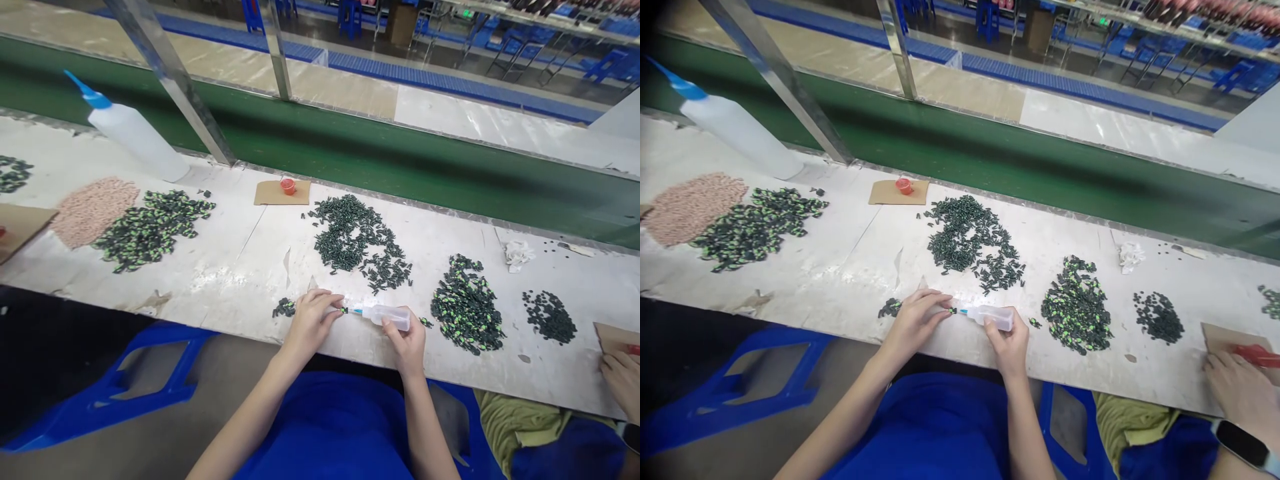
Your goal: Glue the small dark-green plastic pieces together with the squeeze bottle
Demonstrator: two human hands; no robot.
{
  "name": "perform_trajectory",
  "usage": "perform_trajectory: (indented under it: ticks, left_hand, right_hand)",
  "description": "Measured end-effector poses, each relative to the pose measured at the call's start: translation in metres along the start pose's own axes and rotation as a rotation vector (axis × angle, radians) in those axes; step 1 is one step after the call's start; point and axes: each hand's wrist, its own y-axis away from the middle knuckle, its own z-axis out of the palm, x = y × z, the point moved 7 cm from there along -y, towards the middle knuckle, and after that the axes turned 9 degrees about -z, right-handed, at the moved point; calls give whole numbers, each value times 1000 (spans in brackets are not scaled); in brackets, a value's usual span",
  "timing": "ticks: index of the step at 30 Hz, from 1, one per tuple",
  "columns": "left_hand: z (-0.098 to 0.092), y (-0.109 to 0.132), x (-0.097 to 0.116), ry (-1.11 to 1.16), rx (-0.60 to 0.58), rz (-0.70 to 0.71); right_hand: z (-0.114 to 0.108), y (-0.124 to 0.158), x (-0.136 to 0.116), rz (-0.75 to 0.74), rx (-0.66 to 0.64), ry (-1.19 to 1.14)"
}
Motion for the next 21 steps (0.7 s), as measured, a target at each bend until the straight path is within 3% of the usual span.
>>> perform_trajectory:
  ticks: [21]
  left_hand:
    - [-1,-2,-4,52,20,-60]
  right_hand:
    - [7,0,5,56,-79,78]
